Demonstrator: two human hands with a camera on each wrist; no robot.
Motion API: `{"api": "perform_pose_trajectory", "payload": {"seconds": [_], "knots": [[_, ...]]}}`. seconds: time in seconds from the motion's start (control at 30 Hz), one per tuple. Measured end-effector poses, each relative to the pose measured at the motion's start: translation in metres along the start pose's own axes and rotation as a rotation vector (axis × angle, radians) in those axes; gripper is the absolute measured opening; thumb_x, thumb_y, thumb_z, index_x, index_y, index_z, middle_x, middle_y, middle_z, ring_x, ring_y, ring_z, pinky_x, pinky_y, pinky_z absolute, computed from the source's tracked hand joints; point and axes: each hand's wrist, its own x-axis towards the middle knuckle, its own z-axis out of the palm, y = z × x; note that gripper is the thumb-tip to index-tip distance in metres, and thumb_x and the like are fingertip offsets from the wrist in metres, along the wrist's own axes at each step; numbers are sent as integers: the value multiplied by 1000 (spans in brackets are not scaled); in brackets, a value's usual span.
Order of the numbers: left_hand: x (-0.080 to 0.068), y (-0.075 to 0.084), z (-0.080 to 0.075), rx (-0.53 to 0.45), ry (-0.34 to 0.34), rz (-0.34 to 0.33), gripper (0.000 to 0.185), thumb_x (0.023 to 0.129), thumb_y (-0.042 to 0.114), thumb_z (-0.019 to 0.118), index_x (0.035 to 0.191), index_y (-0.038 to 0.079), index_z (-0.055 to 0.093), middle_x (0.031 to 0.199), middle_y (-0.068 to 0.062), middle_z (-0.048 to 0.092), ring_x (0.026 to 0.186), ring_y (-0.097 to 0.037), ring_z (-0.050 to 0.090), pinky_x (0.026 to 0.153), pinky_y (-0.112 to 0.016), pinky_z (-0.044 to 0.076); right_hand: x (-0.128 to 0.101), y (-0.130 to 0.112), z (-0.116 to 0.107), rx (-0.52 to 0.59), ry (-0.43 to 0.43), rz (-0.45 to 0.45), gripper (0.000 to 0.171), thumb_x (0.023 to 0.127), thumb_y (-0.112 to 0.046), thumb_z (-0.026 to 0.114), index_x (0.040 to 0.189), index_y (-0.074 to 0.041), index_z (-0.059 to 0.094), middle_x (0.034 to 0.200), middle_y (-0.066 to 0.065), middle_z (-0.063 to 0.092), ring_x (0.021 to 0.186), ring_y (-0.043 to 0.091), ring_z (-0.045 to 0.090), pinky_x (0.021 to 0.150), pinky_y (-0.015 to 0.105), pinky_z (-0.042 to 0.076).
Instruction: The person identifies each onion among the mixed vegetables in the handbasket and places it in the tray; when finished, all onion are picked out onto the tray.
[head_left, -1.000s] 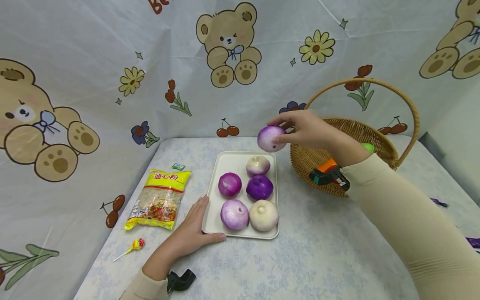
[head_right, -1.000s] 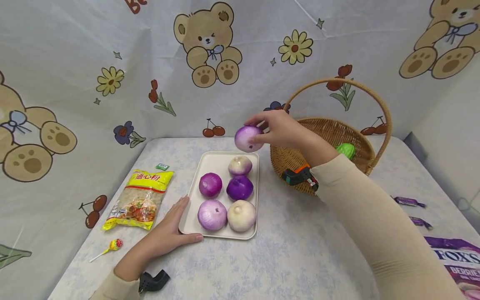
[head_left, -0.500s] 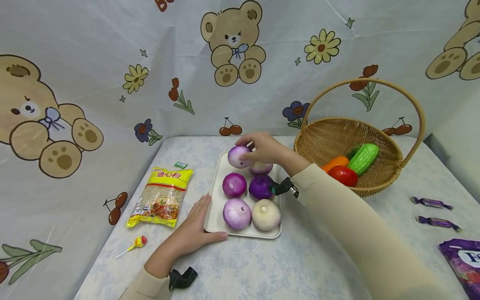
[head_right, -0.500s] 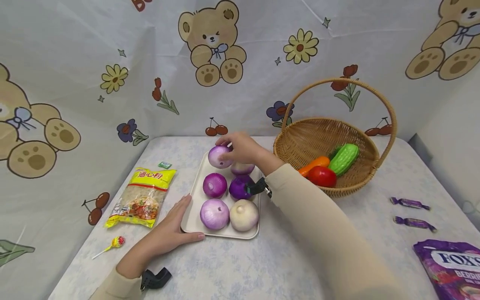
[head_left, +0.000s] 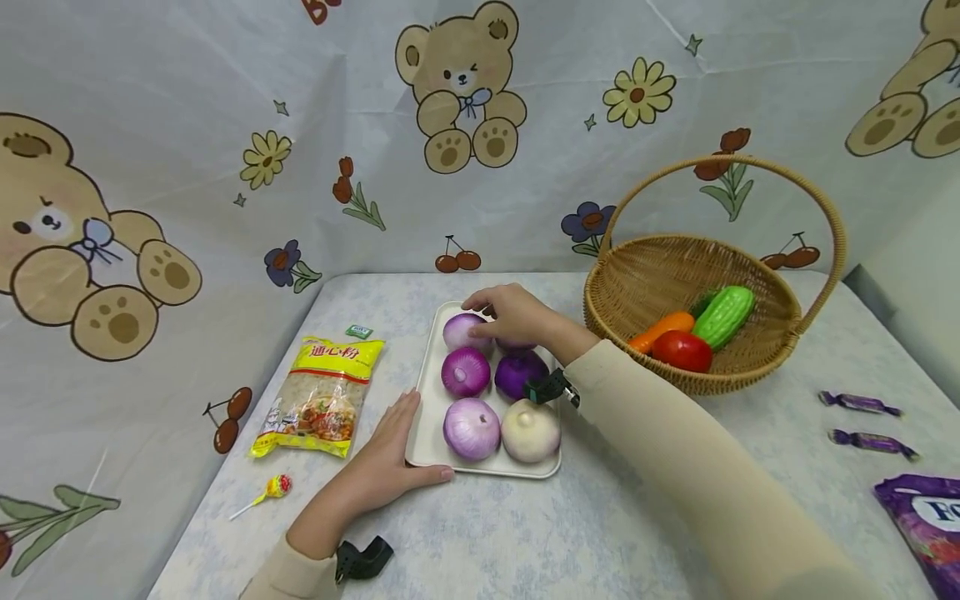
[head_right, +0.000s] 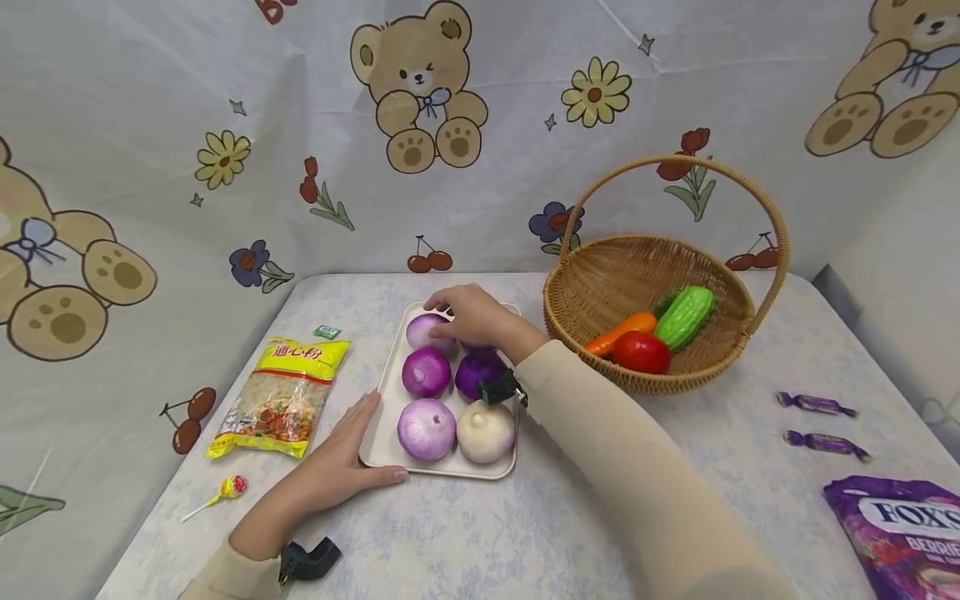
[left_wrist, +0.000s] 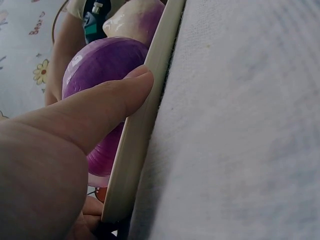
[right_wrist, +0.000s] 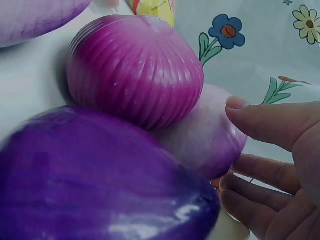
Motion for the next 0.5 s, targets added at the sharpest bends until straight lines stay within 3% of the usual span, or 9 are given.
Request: {"api": "perform_pose_trajectory", "payload": {"seconds": [0.27, 0.5], "knots": [[0, -2, 1, -2, 3, 12, 135, 77, 71, 83, 169, 5, 9, 175, -11, 6, 159, -28, -1, 123, -57, 10, -12, -6, -9, -18, 25, -54, 43, 96, -21, 81, 135, -4, 71, 128, 12, 72, 115, 34, 67, 99, 44, 52], [1, -2, 0, -2, 4, 19, 135, 78, 71, 83, 169, 5, 9, 175, -11, 6, 159, -28, -1, 124, -55, 9, -40, -22, -40, -8, 103, -148, 40, 96, -18, 81, 133, -4, 72, 131, 11, 71, 118, 33, 67, 103, 44, 51]]}}
